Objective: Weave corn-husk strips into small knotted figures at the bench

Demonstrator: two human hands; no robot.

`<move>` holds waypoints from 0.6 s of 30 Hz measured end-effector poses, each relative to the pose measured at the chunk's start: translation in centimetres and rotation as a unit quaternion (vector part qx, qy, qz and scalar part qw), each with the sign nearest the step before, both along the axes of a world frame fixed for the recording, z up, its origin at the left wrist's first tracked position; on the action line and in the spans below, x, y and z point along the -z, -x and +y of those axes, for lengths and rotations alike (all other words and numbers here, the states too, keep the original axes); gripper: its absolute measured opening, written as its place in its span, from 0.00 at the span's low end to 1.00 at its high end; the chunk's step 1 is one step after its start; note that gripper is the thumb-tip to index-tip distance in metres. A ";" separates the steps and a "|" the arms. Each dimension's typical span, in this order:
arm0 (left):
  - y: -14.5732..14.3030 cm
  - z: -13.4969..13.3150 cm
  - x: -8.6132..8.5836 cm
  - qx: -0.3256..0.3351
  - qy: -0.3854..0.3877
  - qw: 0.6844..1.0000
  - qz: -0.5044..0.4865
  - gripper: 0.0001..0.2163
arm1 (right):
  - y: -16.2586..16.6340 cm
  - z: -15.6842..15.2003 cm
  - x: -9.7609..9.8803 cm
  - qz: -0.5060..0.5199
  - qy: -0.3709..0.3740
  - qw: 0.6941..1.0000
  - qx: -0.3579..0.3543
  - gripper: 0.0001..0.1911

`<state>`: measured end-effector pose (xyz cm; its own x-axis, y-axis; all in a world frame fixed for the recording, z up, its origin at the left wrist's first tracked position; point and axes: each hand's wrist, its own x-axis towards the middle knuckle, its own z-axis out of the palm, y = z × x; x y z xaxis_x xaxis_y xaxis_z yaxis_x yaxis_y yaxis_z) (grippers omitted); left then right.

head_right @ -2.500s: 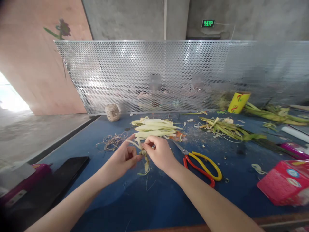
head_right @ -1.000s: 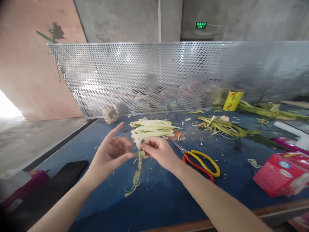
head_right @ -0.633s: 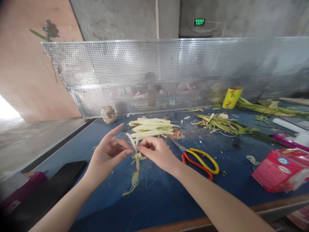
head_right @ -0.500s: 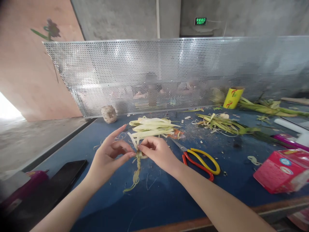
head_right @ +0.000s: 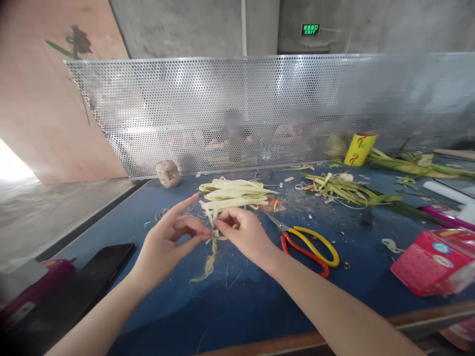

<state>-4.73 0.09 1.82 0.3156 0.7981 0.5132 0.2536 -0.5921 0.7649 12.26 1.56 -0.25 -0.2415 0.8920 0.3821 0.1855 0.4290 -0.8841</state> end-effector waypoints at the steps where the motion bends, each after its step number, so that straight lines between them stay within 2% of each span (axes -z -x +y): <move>1: 0.0 0.1 0.0 -0.017 0.012 1.000 -0.017 0.29 | 0.0 -0.2 0.0 -0.019 -0.036 0.999 0.011 0.06; 4: 0.1 0.7 0.1 -0.054 0.039 0.995 -0.071 0.30 | 0.0 -0.9 -0.2 -0.063 -0.140 0.988 0.009 0.06; 6: 0.1 1.0 0.1 -0.063 0.048 0.992 -0.102 0.32 | -0.3 -1.0 -0.3 -0.048 -0.141 0.989 -0.014 0.08; 9: 0.0 1.1 0.1 -0.057 0.050 0.988 -0.133 0.36 | -0.7 -0.2 -0.1 0.072 -0.070 0.995 -0.015 0.12; 12: -0.1 0.9 0.1 -0.032 0.044 0.990 -0.127 0.37 | -1.1 0.9 0.2 0.175 0.003 0.985 -0.010 0.12; 15: -0.2 0.5 0.3 -0.015 0.030 0.997 -0.075 0.36 | -0.9 1.3 0.2 0.108 0.078 0.990 -0.042 0.13; 18: -0.3 0.4 0.5 -0.011 0.011 1.000 -0.026 0.34 | -0.5 1.0 0.3 0.032 0.117 0.989 -0.083 0.13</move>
